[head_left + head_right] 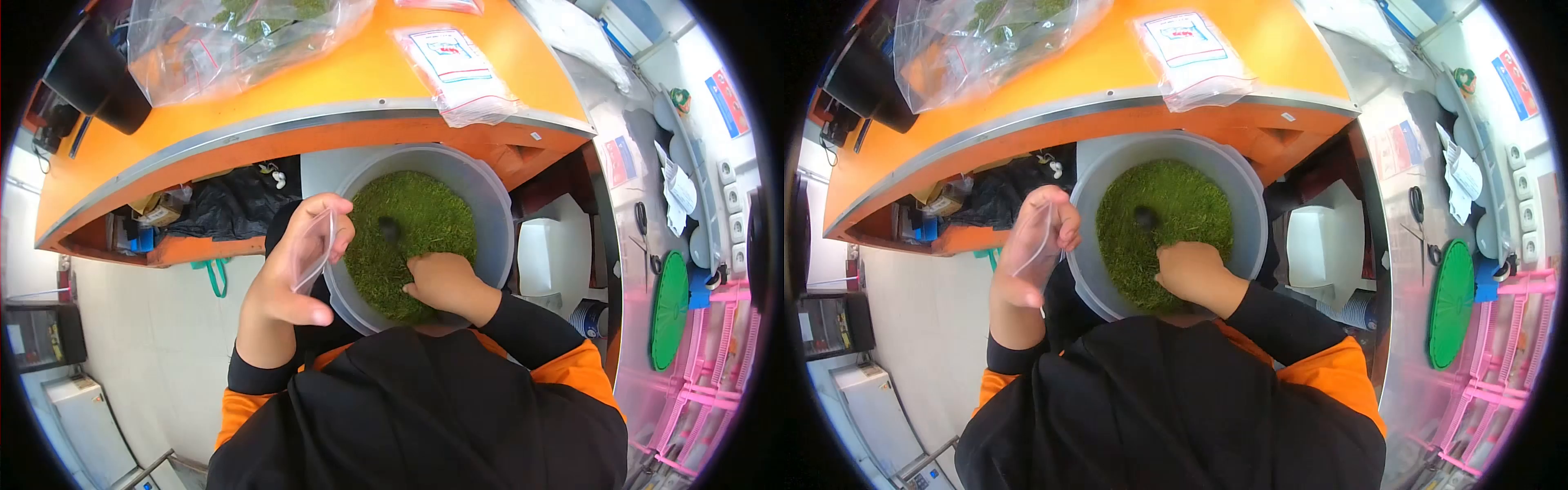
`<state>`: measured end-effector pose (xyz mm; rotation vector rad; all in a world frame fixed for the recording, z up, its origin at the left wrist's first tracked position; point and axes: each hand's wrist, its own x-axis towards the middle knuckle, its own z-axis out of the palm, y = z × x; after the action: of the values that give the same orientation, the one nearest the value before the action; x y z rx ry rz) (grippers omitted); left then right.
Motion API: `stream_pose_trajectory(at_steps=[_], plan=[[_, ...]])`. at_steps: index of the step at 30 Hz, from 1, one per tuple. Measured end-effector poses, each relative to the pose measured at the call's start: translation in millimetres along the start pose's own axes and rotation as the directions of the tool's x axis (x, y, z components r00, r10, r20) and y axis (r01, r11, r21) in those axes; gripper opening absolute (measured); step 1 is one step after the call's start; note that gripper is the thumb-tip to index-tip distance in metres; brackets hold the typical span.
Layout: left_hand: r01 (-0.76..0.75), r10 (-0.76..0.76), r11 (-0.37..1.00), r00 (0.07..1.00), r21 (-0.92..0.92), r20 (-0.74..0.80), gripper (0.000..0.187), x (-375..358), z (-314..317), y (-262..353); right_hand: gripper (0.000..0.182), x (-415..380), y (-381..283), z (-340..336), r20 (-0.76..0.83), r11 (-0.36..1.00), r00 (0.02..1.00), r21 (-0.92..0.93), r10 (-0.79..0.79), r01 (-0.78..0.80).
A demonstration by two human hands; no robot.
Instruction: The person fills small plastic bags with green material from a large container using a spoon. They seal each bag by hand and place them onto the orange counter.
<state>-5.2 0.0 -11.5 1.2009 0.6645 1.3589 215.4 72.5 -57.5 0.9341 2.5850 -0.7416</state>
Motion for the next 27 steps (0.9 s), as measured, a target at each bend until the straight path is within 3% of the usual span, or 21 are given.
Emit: stream_pose_trajectory(at_steps=[2,5,8,11,12,14,17,18,22,25,27], plan=[[-0.032,0.034,0.995,0.999,-0.090,0.017,0.100,-3.8,-2.2,-0.3,0.021,6.2,0.4,2.9,0.060,0.999,0.998,-0.013,0.032,-0.031],[-0.114,0.116,0.993,0.991,-0.024,0.069,0.098,-3.9,-4.4,0.1,0.024,7.1,1.0,-4.9,-0.083,0.996,0.993,0.016,0.088,-0.087],[-0.047,0.047,0.999,0.995,0.000,-0.085,0.094,-5.0,11.8,6.6,0.022,17.7,12.3,-16.9,-0.225,0.983,0.970,-0.129,0.098,-0.129],[-0.001,0.023,0.991,0.987,0.137,-0.157,0.090,-0.7,20.7,6.8,0.021,19.9,12.2,-15.0,-0.255,0.971,0.967,-0.236,-0.013,-0.049],[-0.064,0.088,0.972,0.991,0.225,-0.099,0.087,0.4,16.8,3.0,0.021,14.7,6.6,-13.7,-0.165,0.985,0.986,-0.173,-0.011,-0.018],[-0.071,0.098,0.973,0.989,0.221,-0.114,0.089,1.8,19.2,-0.4,0.021,-0.5,-9.5,-12.5,0.014,0.999,1.000,-0.043,-0.026,0.026],[-0.007,0.033,0.982,0.990,0.187,-0.135,0.089,2.5,20.9,-1.7,0.022,-10.6,4.0,-17.7,-0.059,0.995,0.998,0.100,-0.015,0.020],[0.028,-0.004,0.985,0.991,0.172,-0.137,0.088,2.9,21.5,-1.6,0.023,-12.0,6.7,-26.0,0.021,0.982,0.999,0.182,0.050,-0.053],[0.026,0.009,0.984,0.981,0.178,-0.191,0.085,11.0,28.5,-7.5,0.022,-35.4,23.6,-50.0,-0.268,0.964,0.963,0.261,0.029,0.044],[0.069,-0.012,0.966,0.975,0.249,-0.224,0.082,16.5,29.5,-17.2,0.021,-61.7,18.1,-77.9,-0.280,0.918,0.937,0.386,0.210,-0.090],[0.136,-0.057,0.932,0.970,0.337,-0.235,0.081,19.3,29.5,-23.4,0.020,-72.3,26.5,-81.8,-0.372,0.902,0.899,0.429,0.232,-0.055]])
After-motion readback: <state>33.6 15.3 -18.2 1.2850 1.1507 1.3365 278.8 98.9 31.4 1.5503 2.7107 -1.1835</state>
